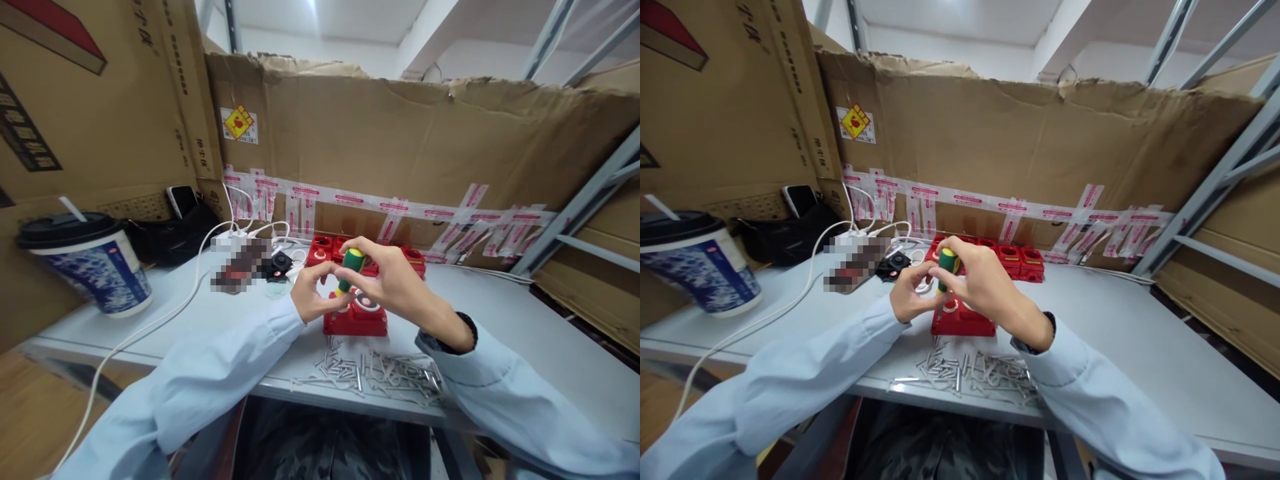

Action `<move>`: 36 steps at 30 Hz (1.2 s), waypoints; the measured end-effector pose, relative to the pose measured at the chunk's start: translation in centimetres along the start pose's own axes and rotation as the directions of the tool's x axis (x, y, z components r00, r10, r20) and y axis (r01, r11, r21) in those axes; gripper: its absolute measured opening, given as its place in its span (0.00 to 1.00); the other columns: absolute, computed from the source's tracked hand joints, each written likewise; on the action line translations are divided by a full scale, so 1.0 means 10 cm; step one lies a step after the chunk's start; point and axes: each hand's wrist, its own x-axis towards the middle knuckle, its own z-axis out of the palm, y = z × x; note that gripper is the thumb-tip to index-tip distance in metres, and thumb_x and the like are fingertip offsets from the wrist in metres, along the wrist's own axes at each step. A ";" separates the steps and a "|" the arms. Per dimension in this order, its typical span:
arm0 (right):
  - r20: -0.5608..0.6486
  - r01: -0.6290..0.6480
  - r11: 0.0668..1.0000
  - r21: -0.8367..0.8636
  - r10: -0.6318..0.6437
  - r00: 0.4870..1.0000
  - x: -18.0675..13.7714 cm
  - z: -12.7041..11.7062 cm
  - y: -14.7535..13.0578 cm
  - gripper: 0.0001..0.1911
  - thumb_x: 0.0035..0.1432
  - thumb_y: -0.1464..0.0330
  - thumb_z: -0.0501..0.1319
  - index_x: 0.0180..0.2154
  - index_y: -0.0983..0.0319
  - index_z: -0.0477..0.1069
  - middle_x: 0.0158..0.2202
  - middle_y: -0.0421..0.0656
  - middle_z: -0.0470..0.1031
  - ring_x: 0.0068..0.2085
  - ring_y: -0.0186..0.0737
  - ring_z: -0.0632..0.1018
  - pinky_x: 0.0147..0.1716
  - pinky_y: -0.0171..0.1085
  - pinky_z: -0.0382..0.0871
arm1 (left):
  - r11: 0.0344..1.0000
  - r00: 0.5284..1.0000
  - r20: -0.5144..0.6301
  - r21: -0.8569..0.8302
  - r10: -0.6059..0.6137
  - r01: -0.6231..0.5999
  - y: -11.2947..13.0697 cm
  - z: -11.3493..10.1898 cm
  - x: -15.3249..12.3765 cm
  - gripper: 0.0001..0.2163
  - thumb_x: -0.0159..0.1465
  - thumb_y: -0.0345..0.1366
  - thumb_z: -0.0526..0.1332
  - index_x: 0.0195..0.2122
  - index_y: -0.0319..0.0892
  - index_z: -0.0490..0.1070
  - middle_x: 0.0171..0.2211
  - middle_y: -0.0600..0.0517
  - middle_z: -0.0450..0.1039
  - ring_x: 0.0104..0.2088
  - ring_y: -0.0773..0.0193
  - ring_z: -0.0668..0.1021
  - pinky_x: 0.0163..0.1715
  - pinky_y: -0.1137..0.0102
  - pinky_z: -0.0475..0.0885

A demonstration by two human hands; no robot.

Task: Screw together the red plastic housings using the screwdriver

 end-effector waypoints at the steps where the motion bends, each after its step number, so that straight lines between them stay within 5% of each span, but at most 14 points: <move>1: -0.029 -0.031 0.998 -0.052 0.030 0.999 0.01 0.03 0.00 0.12 0.55 0.61 0.59 0.37 0.62 0.68 0.29 0.41 0.75 0.28 0.34 0.73 0.27 0.33 0.63 | 1.000 1.000 -0.006 0.007 0.001 -0.001 -0.01 0.01 0.00 0.11 0.49 0.37 0.67 0.27 0.40 0.67 0.22 0.58 0.65 0.22 0.71 0.62 0.23 0.73 0.57; 5: -0.043 -0.064 0.990 -0.125 0.059 0.997 0.02 0.08 -0.02 0.15 0.56 0.58 0.57 0.37 0.63 0.68 0.28 0.43 0.74 0.28 0.36 0.73 0.26 0.34 0.62 | 1.000 0.999 -0.024 -0.011 -0.028 0.028 -0.03 0.02 0.00 0.14 0.50 0.39 0.68 0.23 0.40 0.62 0.19 0.59 0.58 0.22 0.71 0.60 0.22 0.73 0.56; 10: 0.131 0.110 0.986 0.123 -0.126 0.983 -0.02 -0.05 -0.01 0.19 0.60 0.67 0.54 0.53 0.60 0.60 0.46 0.45 0.72 0.41 0.36 0.74 0.39 0.35 0.65 | 0.999 0.999 0.033 -0.021 -0.035 0.036 -0.01 -0.01 0.00 0.09 0.54 0.37 0.63 0.23 0.39 0.65 0.19 0.58 0.63 0.21 0.71 0.63 0.22 0.74 0.58; 12: 0.162 0.102 0.982 0.160 -0.128 0.978 -0.01 -0.10 0.00 0.15 0.60 0.68 0.54 0.50 0.60 0.63 0.43 0.43 0.73 0.38 0.34 0.74 0.37 0.34 0.66 | 1.000 0.991 0.130 0.005 -0.021 0.021 -0.05 0.00 -0.02 0.09 0.54 0.39 0.64 0.30 0.38 0.70 0.24 0.54 0.70 0.26 0.67 0.70 0.28 0.72 0.65; 16: 0.076 0.036 0.996 0.076 -0.042 0.996 0.04 -0.04 0.01 0.10 0.56 0.62 0.59 0.37 0.62 0.67 0.31 0.40 0.74 0.29 0.33 0.72 0.30 0.33 0.63 | 0.992 0.908 0.418 0.110 0.004 -0.055 -0.24 0.04 -0.11 0.36 0.42 0.46 0.71 0.52 0.39 0.63 0.49 0.43 0.68 0.49 0.47 0.70 0.48 0.59 0.66; 19: -0.038 -0.058 0.994 -0.088 0.055 0.998 0.09 0.07 0.04 0.13 0.55 0.58 0.59 0.30 0.62 0.65 0.22 0.37 0.68 0.23 0.31 0.66 0.24 0.32 0.56 | 0.977 0.834 0.546 0.208 -0.082 -0.040 -0.36 0.06 -0.15 0.34 0.46 0.45 0.69 0.53 0.39 0.61 0.49 0.42 0.69 0.49 0.46 0.72 0.47 0.59 0.68; 23: -0.078 -0.115 0.962 -0.249 0.098 0.992 0.10 0.10 0.07 0.14 0.57 0.57 0.55 0.32 0.62 0.66 0.22 0.39 0.68 0.23 0.33 0.67 0.24 0.33 0.55 | 0.974 0.819 0.561 0.227 -0.121 -0.012 -0.41 0.06 -0.14 0.36 0.47 0.47 0.68 0.55 0.39 0.58 0.45 0.44 0.72 0.44 0.48 0.76 0.44 0.60 0.70; 27: 0.185 0.088 0.995 0.037 -0.094 0.978 0.04 -0.07 0.06 0.18 0.59 0.65 0.54 0.52 0.60 0.59 0.40 0.44 0.73 0.35 0.35 0.72 0.35 0.34 0.63 | 0.984 0.812 0.578 0.176 -0.080 -0.028 -0.45 0.07 -0.13 0.34 0.48 0.48 0.67 0.53 0.38 0.62 0.42 0.45 0.73 0.45 0.48 0.75 0.46 0.60 0.70; 30: 0.271 0.127 0.967 0.220 -0.185 0.945 0.03 -0.12 0.02 0.16 0.58 0.67 0.56 0.49 0.59 0.62 0.40 0.41 0.72 0.36 0.33 0.72 0.36 0.33 0.65 | 0.982 0.816 0.571 0.186 -0.087 -0.025 -0.51 0.09 -0.15 0.34 0.47 0.49 0.67 0.52 0.39 0.63 0.43 0.45 0.73 0.46 0.48 0.74 0.46 0.60 0.70; 36: -0.055 -0.073 0.997 0.005 0.073 0.996 0.06 0.17 -0.03 0.10 0.53 0.63 0.61 0.29 0.61 0.61 0.20 0.34 0.61 0.21 0.28 0.60 0.22 0.31 0.56 | 0.985 0.813 0.581 0.158 -0.039 -0.066 -0.56 0.11 -0.15 0.31 0.47 0.47 0.67 0.50 0.37 0.66 0.48 0.43 0.71 0.51 0.46 0.71 0.50 0.58 0.68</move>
